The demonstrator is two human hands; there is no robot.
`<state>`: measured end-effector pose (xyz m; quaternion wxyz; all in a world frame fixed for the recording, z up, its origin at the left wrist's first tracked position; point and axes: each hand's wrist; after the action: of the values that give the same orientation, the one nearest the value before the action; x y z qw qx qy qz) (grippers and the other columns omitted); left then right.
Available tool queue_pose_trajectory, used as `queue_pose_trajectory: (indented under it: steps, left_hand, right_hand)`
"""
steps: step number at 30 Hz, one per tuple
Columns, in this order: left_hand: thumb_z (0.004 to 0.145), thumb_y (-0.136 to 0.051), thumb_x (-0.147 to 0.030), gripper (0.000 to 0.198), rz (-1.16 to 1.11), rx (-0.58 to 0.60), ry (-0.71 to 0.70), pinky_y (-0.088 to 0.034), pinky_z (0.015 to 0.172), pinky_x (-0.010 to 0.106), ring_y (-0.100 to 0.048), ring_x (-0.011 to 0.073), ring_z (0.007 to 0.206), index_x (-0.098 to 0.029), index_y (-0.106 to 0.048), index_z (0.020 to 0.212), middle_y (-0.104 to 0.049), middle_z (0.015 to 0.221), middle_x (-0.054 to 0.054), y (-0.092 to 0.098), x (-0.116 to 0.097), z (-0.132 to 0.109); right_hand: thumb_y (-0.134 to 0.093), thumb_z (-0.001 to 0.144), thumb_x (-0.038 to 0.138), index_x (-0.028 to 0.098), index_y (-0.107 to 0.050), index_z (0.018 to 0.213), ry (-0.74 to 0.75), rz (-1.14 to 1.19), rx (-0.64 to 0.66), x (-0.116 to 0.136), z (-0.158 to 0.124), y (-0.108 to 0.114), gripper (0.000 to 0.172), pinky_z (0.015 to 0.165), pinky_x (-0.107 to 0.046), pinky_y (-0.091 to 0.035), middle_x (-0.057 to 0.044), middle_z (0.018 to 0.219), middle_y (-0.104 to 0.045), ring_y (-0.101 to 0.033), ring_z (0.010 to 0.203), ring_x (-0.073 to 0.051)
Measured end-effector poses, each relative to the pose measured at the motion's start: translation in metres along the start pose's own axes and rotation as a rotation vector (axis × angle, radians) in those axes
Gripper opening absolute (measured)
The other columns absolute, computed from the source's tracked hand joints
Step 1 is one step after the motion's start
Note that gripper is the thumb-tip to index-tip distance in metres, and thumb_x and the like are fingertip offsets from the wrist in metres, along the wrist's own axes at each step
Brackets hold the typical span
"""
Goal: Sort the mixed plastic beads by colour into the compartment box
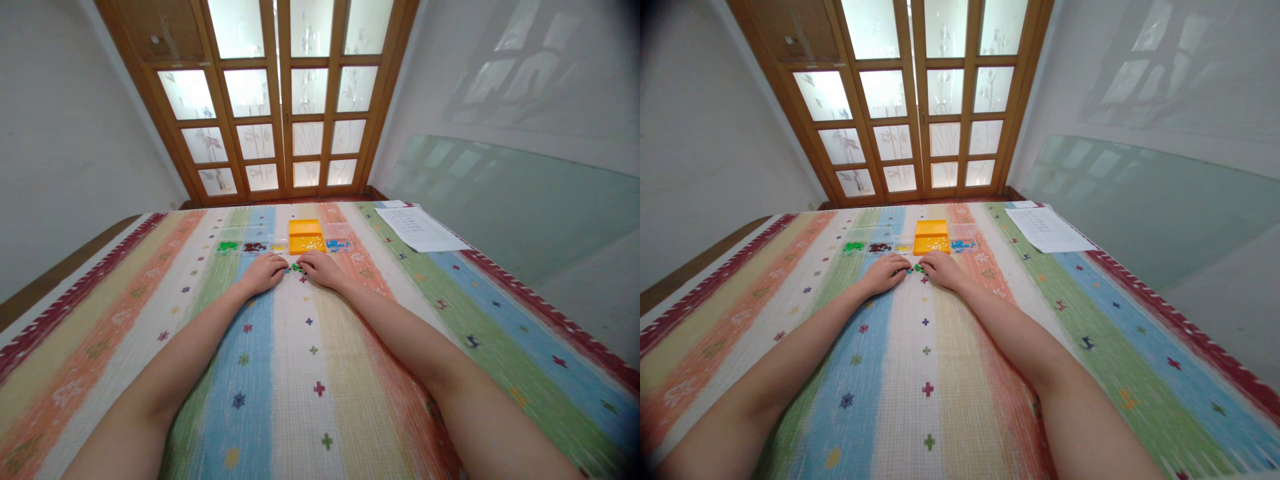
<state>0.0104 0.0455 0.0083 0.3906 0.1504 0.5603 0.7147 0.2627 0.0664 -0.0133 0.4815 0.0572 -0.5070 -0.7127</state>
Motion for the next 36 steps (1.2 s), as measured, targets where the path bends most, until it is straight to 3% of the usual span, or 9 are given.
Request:
queue_pose_trajectory:
  steps: [8, 23, 27, 36]
  left_hand:
    - [0.098, -0.05, -0.025, 0.03, 0.007, 0.008, -0.047, -0.046, 0.108, 0.042, -0.062, 0.0232, 0.117, -0.024, -0.074, 0.116, -0.073, 0.121, 0.005, -0.001, 0.003, -0.001]
    - [0.102, -0.046, -0.029, 0.033, 0.035, -0.086, 0.025, -0.047, 0.108, 0.045, -0.063, 0.0244, 0.117, -0.021, -0.074, 0.118, -0.073, 0.124, 0.008, -0.001, 0.014, -0.002]
    - [0.101, -0.047, -0.029, 0.033, 0.077, -0.198, 0.135, -0.045, 0.109, 0.045, -0.063, 0.0256, 0.117, -0.02, -0.075, 0.117, -0.073, 0.126, 0.008, 0.002, 0.026, -0.005]
    - [0.098, -0.041, -0.028, 0.038, 0.053, -0.481, 0.525, -0.048, 0.104, 0.042, -0.066, 0.0258, 0.112, -0.018, -0.076, 0.109, -0.075, 0.116, 0.009, 0.016, 0.085, -0.025]
  right_hand:
    - [-0.057, 0.1, 0.019, 0.021, -0.077, 0.104, -0.012, 0.006, 0.002, 0.001, 0.0, 0.001, 0.02, 0.091, -0.032, -0.046, -0.007, 0.103, -0.074, -0.064, 0.099, -0.02]
    - [-0.057, 0.1, 0.019, 0.021, -0.076, 0.104, -0.013, 0.004, 0.001, 0.0, 0.0, 0.0, 0.02, 0.091, -0.033, -0.047, -0.007, 0.104, -0.074, -0.064, 0.1, -0.02]
    - [-0.057, 0.101, 0.021, 0.02, -0.076, 0.103, -0.008, 0.0, -0.003, 0.001, 0.0, 0.001, 0.02, 0.09, -0.033, -0.047, -0.008, 0.104, -0.074, -0.064, 0.1, -0.02]
    - [-0.056, 0.101, 0.021, 0.02, -0.076, 0.102, 0.006, -0.004, 0.003, 0.002, 0.0, 0.001, 0.019, 0.089, -0.031, -0.046, -0.007, 0.103, -0.074, -0.064, 0.099, -0.02]
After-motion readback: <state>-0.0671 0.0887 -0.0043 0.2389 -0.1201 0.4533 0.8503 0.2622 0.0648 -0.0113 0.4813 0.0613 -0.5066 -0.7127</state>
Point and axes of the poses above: each hand's wrist, its own z-axis towards the middle knuckle, its own y-axis out of the back of the hand, x = y × z
